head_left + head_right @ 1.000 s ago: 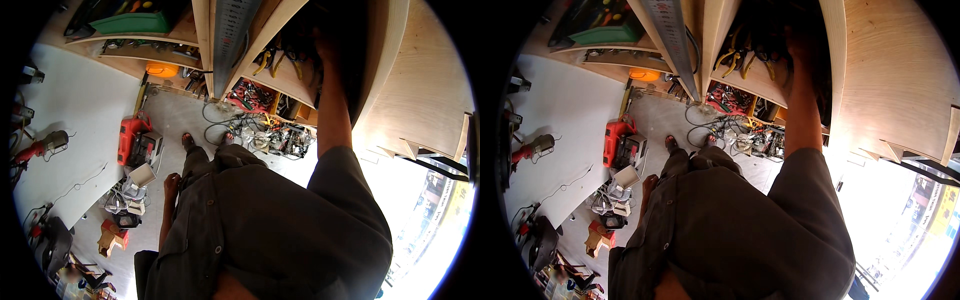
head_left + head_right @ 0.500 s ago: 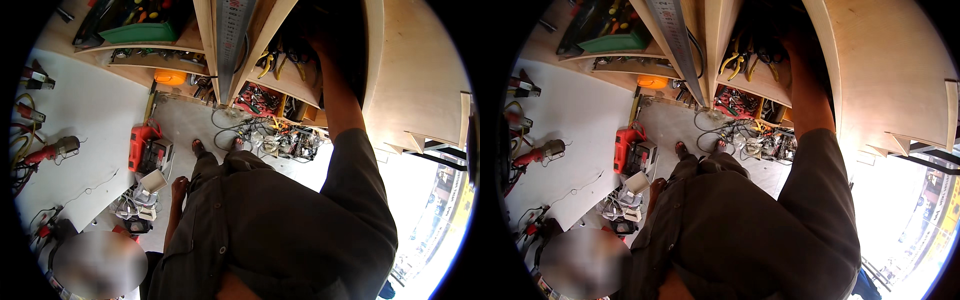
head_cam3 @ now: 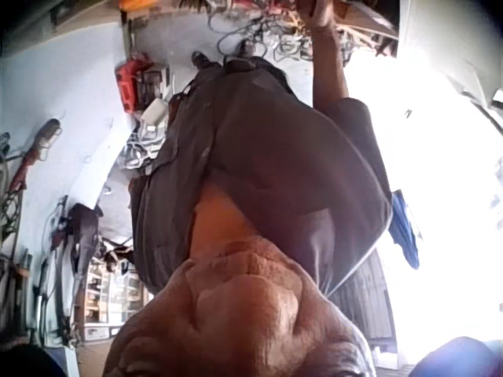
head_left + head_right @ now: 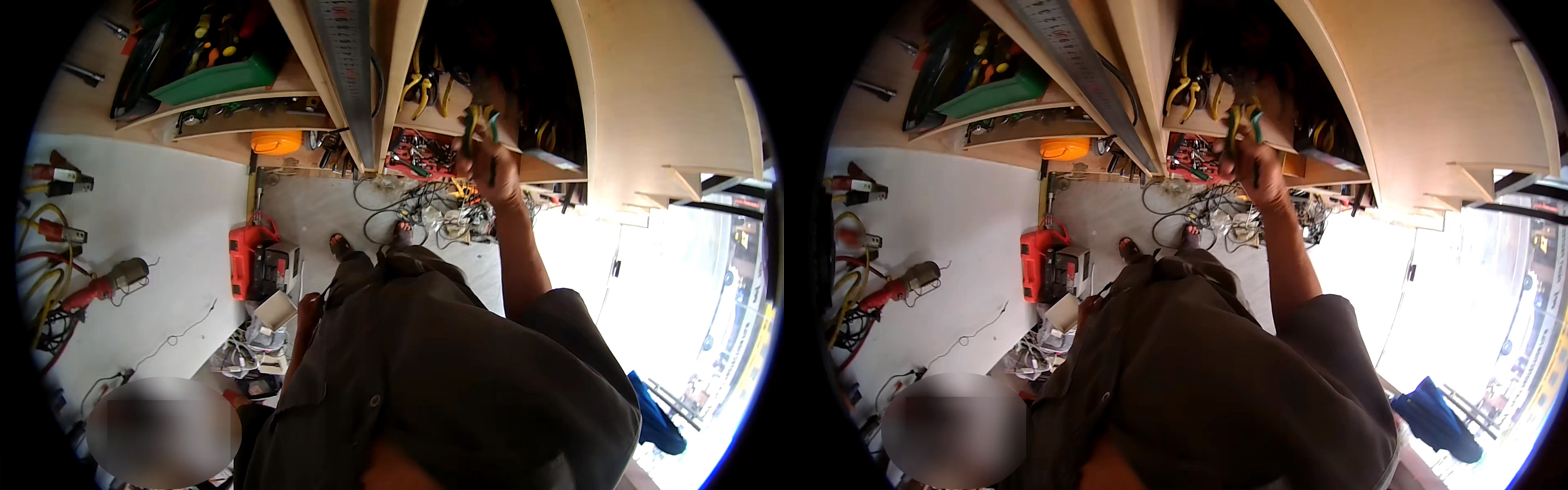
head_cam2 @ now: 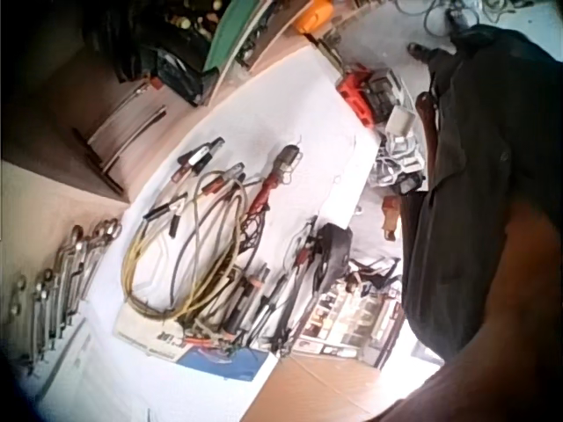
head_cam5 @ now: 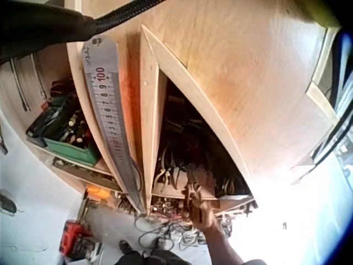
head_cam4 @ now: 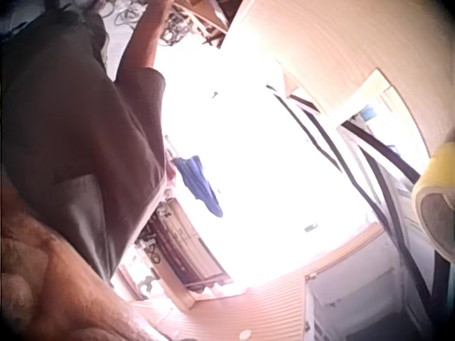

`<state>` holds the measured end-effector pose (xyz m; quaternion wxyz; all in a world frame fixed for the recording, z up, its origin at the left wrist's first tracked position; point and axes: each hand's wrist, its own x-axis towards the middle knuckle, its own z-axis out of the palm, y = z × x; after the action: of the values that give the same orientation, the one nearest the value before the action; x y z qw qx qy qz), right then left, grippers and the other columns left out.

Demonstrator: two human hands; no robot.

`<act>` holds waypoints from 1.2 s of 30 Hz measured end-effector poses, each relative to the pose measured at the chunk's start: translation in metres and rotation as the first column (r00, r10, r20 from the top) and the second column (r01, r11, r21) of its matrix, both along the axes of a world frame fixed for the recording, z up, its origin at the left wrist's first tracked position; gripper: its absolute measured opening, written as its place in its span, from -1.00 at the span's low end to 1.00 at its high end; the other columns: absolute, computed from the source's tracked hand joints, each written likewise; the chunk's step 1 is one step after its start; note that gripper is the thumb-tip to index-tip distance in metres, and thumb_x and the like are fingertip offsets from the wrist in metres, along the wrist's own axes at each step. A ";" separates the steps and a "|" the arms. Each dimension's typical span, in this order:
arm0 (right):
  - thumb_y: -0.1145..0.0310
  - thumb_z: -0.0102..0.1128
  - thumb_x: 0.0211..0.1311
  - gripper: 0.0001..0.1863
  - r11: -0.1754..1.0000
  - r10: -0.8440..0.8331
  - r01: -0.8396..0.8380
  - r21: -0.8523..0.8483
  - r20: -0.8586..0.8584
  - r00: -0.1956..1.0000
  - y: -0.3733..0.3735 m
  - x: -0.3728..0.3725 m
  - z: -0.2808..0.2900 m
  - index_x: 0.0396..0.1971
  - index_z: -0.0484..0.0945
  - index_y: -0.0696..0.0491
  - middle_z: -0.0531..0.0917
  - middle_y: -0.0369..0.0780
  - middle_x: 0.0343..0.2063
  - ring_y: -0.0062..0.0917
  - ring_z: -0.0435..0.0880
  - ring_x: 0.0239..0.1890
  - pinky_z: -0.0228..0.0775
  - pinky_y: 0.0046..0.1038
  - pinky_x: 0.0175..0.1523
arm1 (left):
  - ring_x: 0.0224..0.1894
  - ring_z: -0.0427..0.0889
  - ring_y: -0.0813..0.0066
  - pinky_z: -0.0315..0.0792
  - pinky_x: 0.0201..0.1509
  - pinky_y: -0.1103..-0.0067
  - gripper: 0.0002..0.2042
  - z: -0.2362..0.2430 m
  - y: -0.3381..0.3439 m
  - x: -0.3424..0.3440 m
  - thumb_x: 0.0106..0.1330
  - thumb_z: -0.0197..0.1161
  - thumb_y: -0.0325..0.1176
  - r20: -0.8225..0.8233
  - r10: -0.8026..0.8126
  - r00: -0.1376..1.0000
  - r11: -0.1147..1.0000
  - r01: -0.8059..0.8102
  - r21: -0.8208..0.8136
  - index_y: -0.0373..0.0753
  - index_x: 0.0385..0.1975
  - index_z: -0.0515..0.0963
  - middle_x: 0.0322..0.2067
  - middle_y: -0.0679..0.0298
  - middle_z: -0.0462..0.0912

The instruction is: The person uses a screwdriver to remove a small rectangular component from a wooden chair. They then walk to a tool shelf, search through various tools, and pick up a power drill. The person examines a black cable and places it on top of a refrigerator before moving the chair.

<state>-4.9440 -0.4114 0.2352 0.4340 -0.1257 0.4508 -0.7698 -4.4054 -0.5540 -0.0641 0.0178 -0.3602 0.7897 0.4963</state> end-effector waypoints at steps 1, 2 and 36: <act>0.06 0.11 0.26 -0.41 1.000 0.002 -0.002 -0.009 0.009 1.000 0.007 0.019 -0.006 0.19 0.31 0.09 0.60 -0.23 -0.29 -0.58 0.46 -0.51 0.30 -0.50 -0.43 | -0.38 0.65 0.43 0.48 -0.39 0.52 -0.69 0.018 -0.011 -0.017 0.21 0.19 -0.22 0.107 -0.045 0.993 0.995 0.035 0.095 -0.38 -0.27 0.62 -0.36 0.13 0.65; 0.07 0.13 0.29 -0.42 0.999 0.023 -0.023 -0.028 0.021 1.000 0.009 0.037 -0.011 0.19 0.30 0.07 0.59 -0.25 -0.32 -0.60 0.45 -0.53 0.30 -0.53 -0.44 | -0.38 0.65 0.44 0.48 -0.38 0.52 -0.70 0.026 -0.018 -0.026 0.21 0.20 -0.21 0.155 -0.001 0.988 0.983 -0.027 0.183 -0.36 -0.25 0.61 -0.36 0.15 0.66; 0.09 0.15 0.31 -0.65 0.773 0.087 0.314 0.551 -0.583 0.808 -0.047 -0.197 0.010 -0.07 0.53 0.01 0.72 -0.22 -0.34 -0.62 0.58 -0.47 0.47 -0.47 -0.31 | -0.50 0.58 0.48 0.53 -0.46 0.53 -0.66 0.066 0.012 -0.040 0.21 0.19 -0.22 0.177 0.305 0.936 0.892 -0.346 0.291 -0.38 -0.17 0.59 -0.49 0.23 0.62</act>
<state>-5.1410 -0.4584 0.2452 0.2426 -0.1732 0.7959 -0.5269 -4.4454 -0.5422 0.0020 0.0421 -0.5108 0.6250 0.5888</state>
